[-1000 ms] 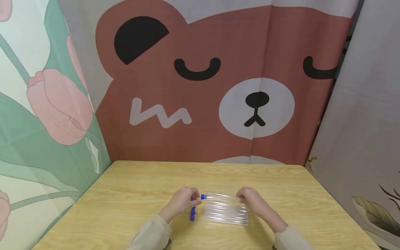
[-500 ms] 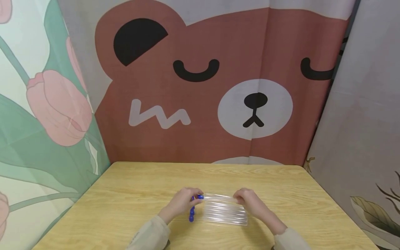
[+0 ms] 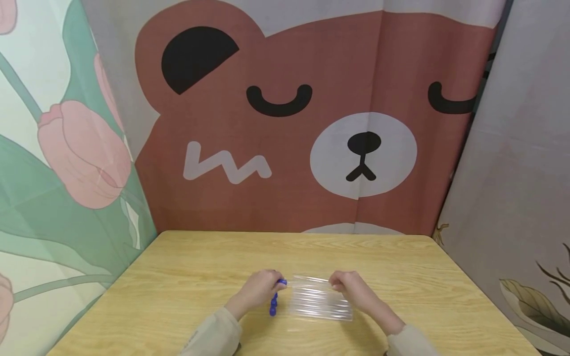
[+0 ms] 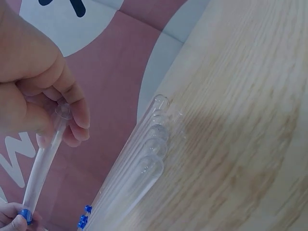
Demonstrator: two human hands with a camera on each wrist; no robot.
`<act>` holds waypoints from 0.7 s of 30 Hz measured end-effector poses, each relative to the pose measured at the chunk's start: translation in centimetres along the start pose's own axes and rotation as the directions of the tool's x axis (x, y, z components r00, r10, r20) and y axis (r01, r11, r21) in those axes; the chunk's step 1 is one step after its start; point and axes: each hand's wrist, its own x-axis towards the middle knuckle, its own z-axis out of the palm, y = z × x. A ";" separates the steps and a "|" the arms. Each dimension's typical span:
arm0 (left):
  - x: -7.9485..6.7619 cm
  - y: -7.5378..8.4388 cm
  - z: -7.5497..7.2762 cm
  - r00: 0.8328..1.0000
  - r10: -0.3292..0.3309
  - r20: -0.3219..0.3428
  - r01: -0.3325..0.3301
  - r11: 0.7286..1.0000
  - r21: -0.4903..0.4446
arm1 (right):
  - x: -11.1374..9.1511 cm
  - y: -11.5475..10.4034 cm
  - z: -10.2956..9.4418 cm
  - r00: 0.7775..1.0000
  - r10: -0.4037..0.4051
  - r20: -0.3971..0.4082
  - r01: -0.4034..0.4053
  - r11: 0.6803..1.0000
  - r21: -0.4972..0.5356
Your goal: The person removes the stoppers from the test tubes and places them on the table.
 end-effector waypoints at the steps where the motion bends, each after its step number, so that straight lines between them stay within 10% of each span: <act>1: 0.0 0.1 0.0 1.000 0.007 0.002 -0.007 0.999 0.042 | 0.0 0.0 0.1 1.000 0.001 -0.001 -0.001 1.000 -0.001; 10: -0.2 0.4 0.5 0.997 0.018 -0.075 0.003 0.965 0.263 | 0.3 -0.4 0.5 0.998 0.029 -0.052 -0.031 0.999 -0.030; 21: -0.1 0.9 0.3 0.976 -0.107 -0.189 0.135 0.981 0.142 | 0.7 -1.4 0.9 0.990 0.110 -0.088 -0.113 0.993 -0.030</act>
